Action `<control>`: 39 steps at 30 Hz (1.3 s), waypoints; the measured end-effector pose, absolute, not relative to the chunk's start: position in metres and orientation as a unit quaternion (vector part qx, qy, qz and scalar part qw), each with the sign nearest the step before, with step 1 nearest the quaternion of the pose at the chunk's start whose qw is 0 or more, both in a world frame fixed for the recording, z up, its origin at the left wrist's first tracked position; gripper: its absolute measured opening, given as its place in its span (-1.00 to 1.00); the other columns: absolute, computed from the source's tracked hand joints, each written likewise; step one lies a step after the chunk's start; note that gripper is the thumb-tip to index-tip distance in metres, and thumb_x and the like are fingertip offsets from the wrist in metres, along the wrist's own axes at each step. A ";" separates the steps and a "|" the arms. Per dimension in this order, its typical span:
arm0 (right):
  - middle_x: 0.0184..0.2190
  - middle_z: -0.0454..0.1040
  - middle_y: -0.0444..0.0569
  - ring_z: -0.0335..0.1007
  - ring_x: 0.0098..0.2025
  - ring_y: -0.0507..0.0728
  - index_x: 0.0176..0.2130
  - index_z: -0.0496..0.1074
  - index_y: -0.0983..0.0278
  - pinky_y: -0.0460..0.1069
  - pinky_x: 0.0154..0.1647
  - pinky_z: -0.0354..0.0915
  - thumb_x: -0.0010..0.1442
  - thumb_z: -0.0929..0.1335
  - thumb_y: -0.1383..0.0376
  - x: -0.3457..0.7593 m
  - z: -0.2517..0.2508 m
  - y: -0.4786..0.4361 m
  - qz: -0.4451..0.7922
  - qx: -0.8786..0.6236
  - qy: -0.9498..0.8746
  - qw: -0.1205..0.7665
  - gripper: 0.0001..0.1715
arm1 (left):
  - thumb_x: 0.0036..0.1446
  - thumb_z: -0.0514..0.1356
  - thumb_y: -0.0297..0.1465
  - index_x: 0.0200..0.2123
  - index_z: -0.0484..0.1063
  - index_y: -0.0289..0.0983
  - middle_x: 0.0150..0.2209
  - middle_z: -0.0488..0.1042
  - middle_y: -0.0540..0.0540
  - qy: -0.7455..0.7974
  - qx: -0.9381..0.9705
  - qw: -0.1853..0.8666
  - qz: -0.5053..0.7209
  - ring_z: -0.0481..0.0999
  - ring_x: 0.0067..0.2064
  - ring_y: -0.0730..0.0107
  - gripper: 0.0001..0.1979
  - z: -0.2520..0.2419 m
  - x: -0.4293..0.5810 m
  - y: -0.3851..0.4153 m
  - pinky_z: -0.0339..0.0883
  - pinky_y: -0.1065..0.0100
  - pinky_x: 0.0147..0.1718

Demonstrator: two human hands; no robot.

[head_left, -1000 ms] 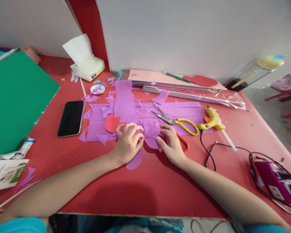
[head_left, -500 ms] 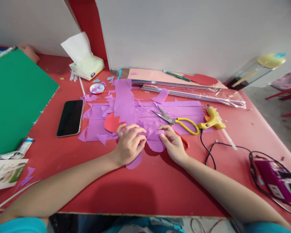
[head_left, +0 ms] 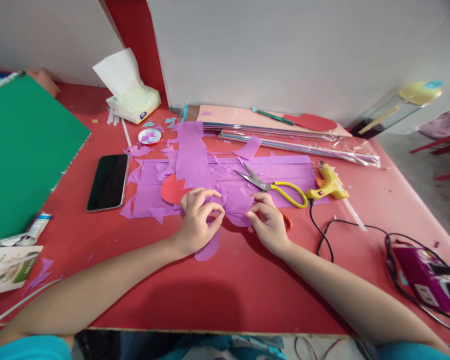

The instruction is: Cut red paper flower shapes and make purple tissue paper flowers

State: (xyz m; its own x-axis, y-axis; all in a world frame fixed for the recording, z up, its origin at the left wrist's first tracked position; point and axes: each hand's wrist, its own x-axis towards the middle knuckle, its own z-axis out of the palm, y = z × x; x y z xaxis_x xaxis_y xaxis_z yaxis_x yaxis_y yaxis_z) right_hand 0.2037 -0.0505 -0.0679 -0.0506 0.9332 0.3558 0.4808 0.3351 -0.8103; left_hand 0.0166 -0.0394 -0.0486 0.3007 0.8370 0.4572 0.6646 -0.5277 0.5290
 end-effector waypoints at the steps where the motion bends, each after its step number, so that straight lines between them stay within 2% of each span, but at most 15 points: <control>1: -0.24 0.26 0.01 0.24 -0.13 0.16 -0.49 0.26 0.23 0.10 -0.10 0.22 0.11 0.30 0.25 0.204 -0.068 -0.051 0.240 -0.516 -0.678 0.465 -0.82 | 0.06 0.13 -0.44 -0.49 0.39 -0.25 -0.15 0.39 -0.11 0.470 0.800 0.121 0.354 0.24 -0.06 0.19 -0.90 -0.049 0.017 -0.040 0.08 0.11 -0.09; 5: -0.23 0.23 0.00 0.20 -0.15 0.16 -0.41 0.24 0.22 0.13 -0.12 0.19 0.06 0.33 0.31 0.202 -0.064 -0.054 0.155 -0.498 -0.710 0.473 -0.88 | 0.03 0.15 -0.45 -0.49 0.40 -0.25 -0.14 0.39 -0.10 0.467 0.819 0.136 0.304 0.22 -0.04 0.15 -0.92 -0.051 0.017 -0.041 0.02 0.06 -0.07; 10: -0.14 0.25 0.02 0.12 -0.05 0.24 -0.45 0.39 0.23 0.20 -0.03 0.10 0.03 0.36 0.30 0.198 -0.060 -0.060 0.103 -0.435 -0.827 0.341 -0.95 | 0.01 0.15 -0.48 -0.51 0.41 -0.25 -0.14 0.39 -0.07 0.450 0.843 0.177 0.235 0.23 -0.03 0.16 -0.91 -0.054 0.018 -0.043 -0.03 0.04 -0.07; 15: -0.09 0.29 0.01 0.08 -0.01 0.26 -0.46 0.43 0.23 0.21 -0.02 0.07 0.03 0.35 0.29 0.196 -0.061 -0.060 0.101 -0.439 -0.846 0.283 -0.93 | 0.00 0.15 -0.48 -0.50 0.41 -0.25 -0.14 0.39 -0.08 0.444 0.853 0.170 0.217 0.24 -0.03 0.17 -0.91 -0.054 0.018 -0.044 -0.02 0.04 -0.07; 22: -0.06 0.29 0.01 0.06 0.02 0.27 -0.43 0.44 0.22 0.22 0.01 0.05 0.04 0.34 0.31 0.195 -0.063 -0.059 0.102 -0.447 -0.848 0.265 -0.94 | 0.01 0.14 -0.49 -0.49 0.41 -0.26 -0.12 0.40 -0.09 0.434 0.862 0.158 0.209 0.23 -0.01 0.15 -0.92 -0.055 0.017 -0.045 -0.07 -0.01 -0.03; 39: -0.04 0.29 0.01 0.07 0.03 0.26 -0.44 0.42 0.24 0.22 0.00 0.04 0.11 0.31 0.33 0.193 -0.066 -0.058 0.110 -0.465 -0.843 0.247 -0.89 | 0.01 0.12 -0.50 -0.49 0.40 -0.26 -0.11 0.38 -0.08 0.418 0.870 0.178 0.192 0.22 0.00 0.17 -0.91 -0.053 0.016 -0.039 -0.05 0.02 -0.04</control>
State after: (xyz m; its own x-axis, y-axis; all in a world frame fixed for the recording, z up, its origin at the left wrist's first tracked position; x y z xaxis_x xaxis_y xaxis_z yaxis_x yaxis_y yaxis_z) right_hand 0.1927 -0.0580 -0.0662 -0.4456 0.8383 0.3143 0.7298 0.5434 -0.4149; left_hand 0.0159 -0.0391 -0.0528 0.5762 0.7962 0.1843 0.6593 -0.5861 0.4710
